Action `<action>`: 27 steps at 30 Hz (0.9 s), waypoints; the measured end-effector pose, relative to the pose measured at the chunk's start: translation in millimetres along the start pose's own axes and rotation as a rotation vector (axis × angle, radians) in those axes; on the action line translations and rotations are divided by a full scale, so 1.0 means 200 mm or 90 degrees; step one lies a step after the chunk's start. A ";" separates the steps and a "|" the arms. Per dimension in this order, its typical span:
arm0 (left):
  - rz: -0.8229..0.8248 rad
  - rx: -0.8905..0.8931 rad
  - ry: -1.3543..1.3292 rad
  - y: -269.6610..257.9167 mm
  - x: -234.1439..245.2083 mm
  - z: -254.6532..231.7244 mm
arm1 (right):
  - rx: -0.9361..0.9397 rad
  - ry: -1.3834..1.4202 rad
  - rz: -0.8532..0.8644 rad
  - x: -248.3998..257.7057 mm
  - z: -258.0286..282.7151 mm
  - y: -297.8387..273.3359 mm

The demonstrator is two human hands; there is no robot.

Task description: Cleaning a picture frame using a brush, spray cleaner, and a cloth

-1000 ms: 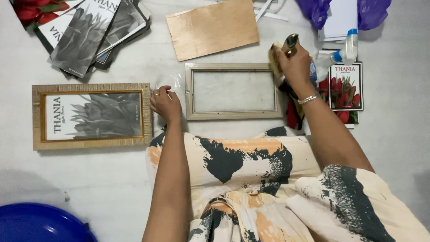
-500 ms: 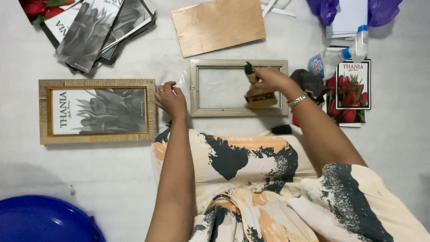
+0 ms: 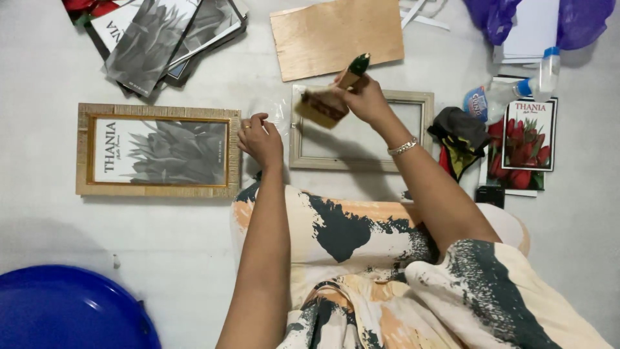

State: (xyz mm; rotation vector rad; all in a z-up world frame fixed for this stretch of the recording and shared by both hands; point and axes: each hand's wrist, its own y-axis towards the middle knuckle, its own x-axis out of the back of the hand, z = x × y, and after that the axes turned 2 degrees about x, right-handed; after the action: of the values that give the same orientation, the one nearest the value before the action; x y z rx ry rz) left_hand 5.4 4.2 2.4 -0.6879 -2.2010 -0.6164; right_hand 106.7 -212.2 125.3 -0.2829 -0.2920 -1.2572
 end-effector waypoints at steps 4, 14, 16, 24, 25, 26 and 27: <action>-0.002 -0.007 0.002 0.00 0.03 -0.03 | -0.022 -0.111 0.219 -0.01 -0.05 -0.05; 0.017 -0.004 -0.018 0.00 0.02 0.00 | 0.110 -0.201 -0.029 -0.07 0.04 0.12; -0.012 -0.004 -0.006 0.00 0.01 0.00 | -0.002 -0.211 0.090 -0.07 -0.05 0.12; -0.018 -0.006 -0.016 0.00 0.04 -0.02 | 0.045 -0.270 -0.061 0.08 -0.16 0.16; -0.017 -0.007 -0.015 0.00 0.04 0.00 | 0.043 -0.269 -0.062 0.12 -0.13 0.14; -0.019 -0.012 -0.010 0.00 0.02 0.01 | 0.048 -0.245 -0.078 0.18 -0.09 0.11; -0.021 -0.018 -0.004 -0.01 0.00 0.01 | 0.053 -0.221 -0.093 0.24 -0.06 0.09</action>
State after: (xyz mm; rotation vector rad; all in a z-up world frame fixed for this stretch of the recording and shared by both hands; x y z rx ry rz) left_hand 2.6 4.8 1.2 -0.6708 -2.2172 -0.6639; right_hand 138.2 -253.5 130.7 -0.4147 -0.6706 -1.3341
